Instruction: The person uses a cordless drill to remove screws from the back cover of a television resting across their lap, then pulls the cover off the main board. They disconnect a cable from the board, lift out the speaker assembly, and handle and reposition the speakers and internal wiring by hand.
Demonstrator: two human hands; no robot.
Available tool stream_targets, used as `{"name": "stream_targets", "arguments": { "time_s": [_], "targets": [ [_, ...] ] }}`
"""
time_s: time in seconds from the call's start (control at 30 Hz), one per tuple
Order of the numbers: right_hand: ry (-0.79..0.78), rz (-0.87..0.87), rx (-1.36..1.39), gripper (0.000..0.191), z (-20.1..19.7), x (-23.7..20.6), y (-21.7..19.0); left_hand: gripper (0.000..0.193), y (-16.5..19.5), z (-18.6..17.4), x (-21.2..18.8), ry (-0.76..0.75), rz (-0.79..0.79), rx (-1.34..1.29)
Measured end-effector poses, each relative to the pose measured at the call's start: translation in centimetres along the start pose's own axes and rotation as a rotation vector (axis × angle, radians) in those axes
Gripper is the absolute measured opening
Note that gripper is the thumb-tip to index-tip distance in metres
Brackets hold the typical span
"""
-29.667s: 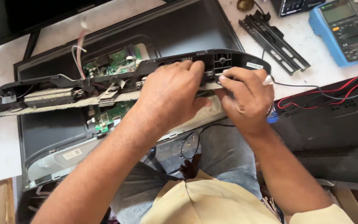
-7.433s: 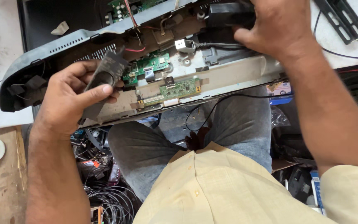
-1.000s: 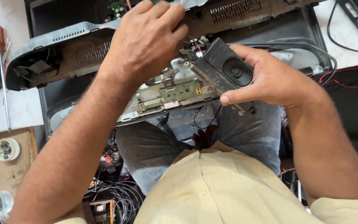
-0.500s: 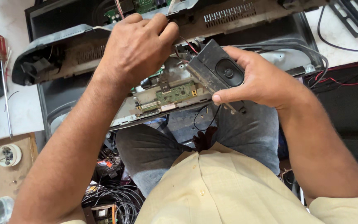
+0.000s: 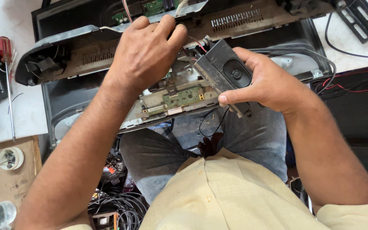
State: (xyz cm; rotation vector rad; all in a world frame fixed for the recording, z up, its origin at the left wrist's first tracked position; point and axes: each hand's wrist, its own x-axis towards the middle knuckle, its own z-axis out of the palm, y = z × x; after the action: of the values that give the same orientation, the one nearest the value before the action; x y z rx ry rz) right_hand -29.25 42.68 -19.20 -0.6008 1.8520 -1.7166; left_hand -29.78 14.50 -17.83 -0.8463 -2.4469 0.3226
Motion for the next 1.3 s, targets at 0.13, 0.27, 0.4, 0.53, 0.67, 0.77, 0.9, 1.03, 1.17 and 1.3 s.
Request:
{"name": "stream_targets", "arguments": {
  "time_s": [0.13,0.27,0.4,0.53,0.67,0.77,0.9,1.03,1.17,1.3],
  "targets": [
    [0.011,-0.010,-0.013,0.075,0.0,0.0,0.2,0.014,0.2,0.2,-0.1,0.017,-0.022,-0.018],
    [0.020,-0.013,0.003,0.075,0.0,-0.1,0.3,0.022,-0.3,-0.3,-0.5,-0.030,-0.044,-0.167],
    [0.016,-0.015,-0.058,0.073,-0.2,0.0,-0.2,0.046,-0.7,-1.1,-1.7,0.067,-0.085,-0.411],
    [0.014,0.053,-0.423,0.068,-0.7,0.9,-1.8,0.052,-0.5,-1.0,-2.1,0.002,-0.168,-0.350],
    [0.095,0.192,-0.984,0.068,-1.9,1.0,-4.3,0.050,-0.2,-0.8,-2.1,-0.028,-0.233,-0.360],
    [0.113,-0.164,-1.300,0.066,-2.5,1.8,-5.5,0.058,-0.5,-0.8,-2.4,0.098,-0.178,-0.489],
    [0.171,-0.281,-1.537,0.060,-2.9,3.0,-6.0,0.046,-0.8,-0.4,-2.3,0.109,-0.226,-0.451],
    [0.222,-0.446,-1.482,0.067,-2.5,3.2,-6.0,0.036,-0.9,0.4,-2.1,0.166,-0.267,-0.475],
    [0.295,-0.757,-1.402,0.058,-1.2,3.6,-4.9,0.034,-0.9,0.8,-2.2,0.235,-0.279,-0.533],
    [0.294,-0.833,-1.194,0.027,0.7,6.1,-2.9,0.036,-0.7,0.8,-2.2,0.246,-0.314,-0.538]
  ]
}}
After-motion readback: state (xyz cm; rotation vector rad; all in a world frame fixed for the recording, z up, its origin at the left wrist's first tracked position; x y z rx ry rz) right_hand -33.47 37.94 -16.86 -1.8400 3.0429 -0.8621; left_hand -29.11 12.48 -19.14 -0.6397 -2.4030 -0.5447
